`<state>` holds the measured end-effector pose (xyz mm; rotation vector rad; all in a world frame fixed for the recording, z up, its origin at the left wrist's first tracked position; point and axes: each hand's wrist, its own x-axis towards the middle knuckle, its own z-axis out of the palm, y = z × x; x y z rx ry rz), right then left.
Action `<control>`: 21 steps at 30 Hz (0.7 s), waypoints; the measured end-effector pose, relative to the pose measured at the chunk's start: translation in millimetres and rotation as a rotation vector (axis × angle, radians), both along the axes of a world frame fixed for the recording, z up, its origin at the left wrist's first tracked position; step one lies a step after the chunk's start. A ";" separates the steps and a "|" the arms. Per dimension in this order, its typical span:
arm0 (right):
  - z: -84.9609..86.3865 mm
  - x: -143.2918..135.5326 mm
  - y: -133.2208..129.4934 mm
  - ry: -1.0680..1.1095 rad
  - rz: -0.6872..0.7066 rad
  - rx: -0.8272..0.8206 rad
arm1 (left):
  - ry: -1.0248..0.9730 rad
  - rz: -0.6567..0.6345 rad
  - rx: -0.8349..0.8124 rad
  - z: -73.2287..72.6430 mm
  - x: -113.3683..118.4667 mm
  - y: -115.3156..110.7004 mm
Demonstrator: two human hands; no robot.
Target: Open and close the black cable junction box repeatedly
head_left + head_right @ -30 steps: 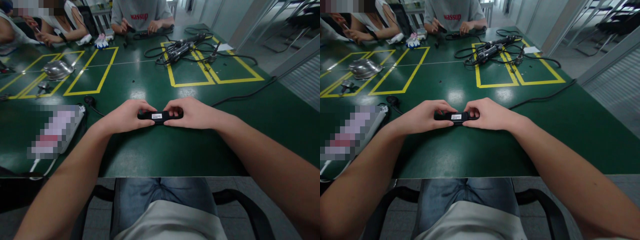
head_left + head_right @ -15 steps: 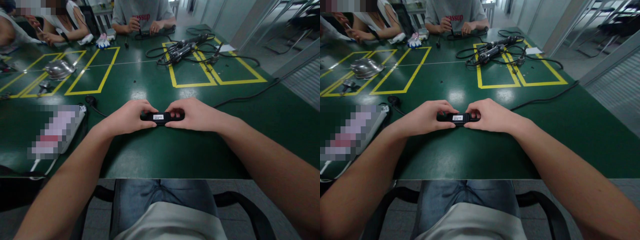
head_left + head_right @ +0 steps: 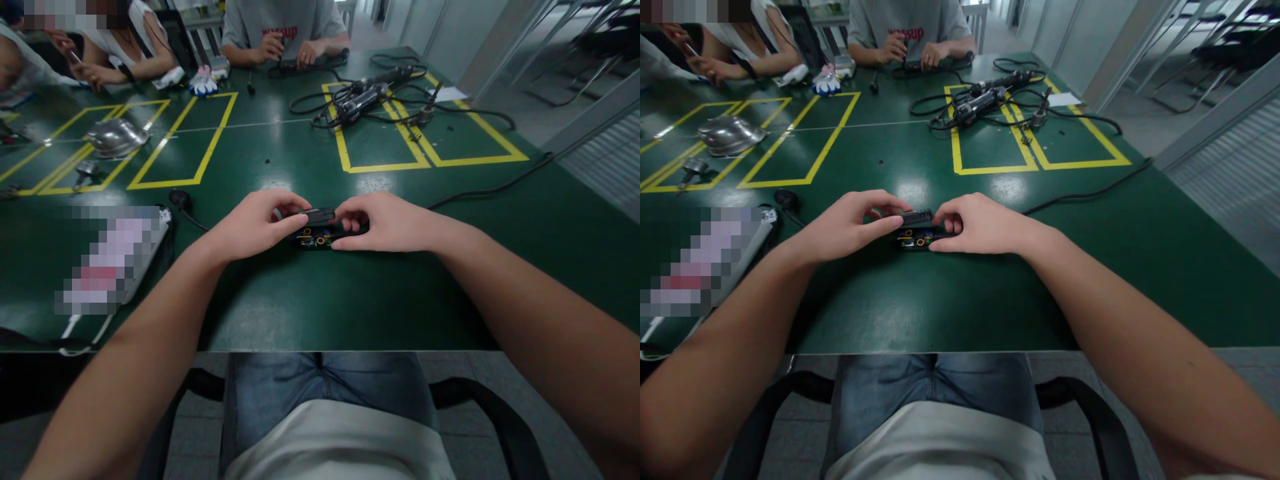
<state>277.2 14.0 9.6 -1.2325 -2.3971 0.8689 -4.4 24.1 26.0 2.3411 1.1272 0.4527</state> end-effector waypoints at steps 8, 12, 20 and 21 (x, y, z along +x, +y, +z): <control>-1.8 -0.4 -0.4 0.049 0.006 -0.014 | 0.199 0.167 0.236 -25.1 -4.5 14.2; -1.2 -0.7 -0.4 0.060 0.027 -0.014 | 0.127 0.121 0.298 -18.4 -7.7 13.7; -1.7 -3.2 -1.1 0.064 0.024 -0.085 | 0.161 -0.035 -0.159 10.7 -8.4 -2.3; -1.6 -3.4 -1.2 0.066 0.024 -0.092 | 0.170 -0.036 -0.174 11.6 -7.4 -3.3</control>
